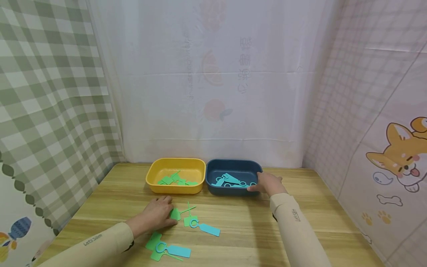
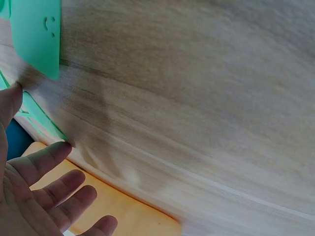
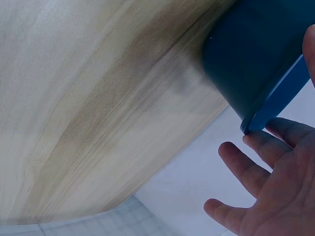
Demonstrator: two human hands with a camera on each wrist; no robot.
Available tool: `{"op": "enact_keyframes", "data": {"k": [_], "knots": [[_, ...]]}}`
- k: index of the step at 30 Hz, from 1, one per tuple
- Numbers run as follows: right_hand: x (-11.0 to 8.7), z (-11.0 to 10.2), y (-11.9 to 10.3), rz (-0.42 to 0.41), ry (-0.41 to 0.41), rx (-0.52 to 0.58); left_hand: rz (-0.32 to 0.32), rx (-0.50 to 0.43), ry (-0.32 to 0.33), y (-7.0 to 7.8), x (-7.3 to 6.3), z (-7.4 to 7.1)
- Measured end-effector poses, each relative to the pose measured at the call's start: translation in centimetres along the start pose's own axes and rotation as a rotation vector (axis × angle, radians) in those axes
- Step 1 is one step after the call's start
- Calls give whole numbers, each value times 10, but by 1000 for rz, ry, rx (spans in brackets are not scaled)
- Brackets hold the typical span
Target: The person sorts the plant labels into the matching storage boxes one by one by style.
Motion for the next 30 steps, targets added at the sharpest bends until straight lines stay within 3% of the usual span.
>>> {"op": "enact_keyframes", "data": {"k": [14,30], "knots": [[0,0,1,-3,-4,-15,-38,14,-33,-1,5,2],[1,0,1,1,-3,-9,3,14,31,1,7,-11]]}}
Point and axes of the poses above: each hand's wrist, its own x-axis towards the middle knuckle, its own z-axis out of the palm, y = z × x, the point moved 9 cm from there along x, towards the middle knuckle, and after that the axes turned 11 degrees about -x, right-handed, at the moved point
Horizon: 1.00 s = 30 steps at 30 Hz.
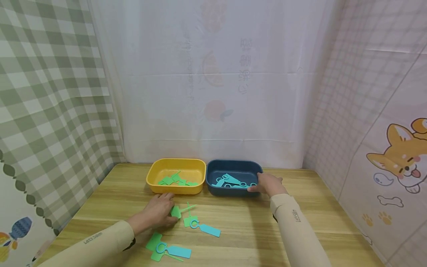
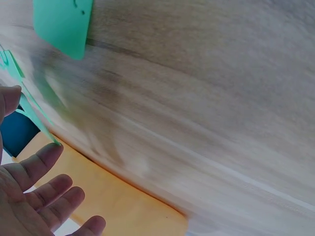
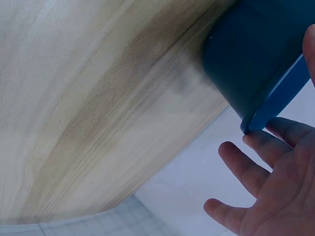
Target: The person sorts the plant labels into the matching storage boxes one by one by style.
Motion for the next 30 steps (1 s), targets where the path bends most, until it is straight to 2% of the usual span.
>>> {"op": "enact_keyframes", "data": {"k": [7,15,30], "knots": [[-1,0,0,-2,-2,-3,24,7,37,2,3,-4],[-1,0,0,-6,-3,-3,28,-17,36,3,4,-10],[-3,-1,-2,-9,-4,2,75,-23,116,5,9,-26]]}}
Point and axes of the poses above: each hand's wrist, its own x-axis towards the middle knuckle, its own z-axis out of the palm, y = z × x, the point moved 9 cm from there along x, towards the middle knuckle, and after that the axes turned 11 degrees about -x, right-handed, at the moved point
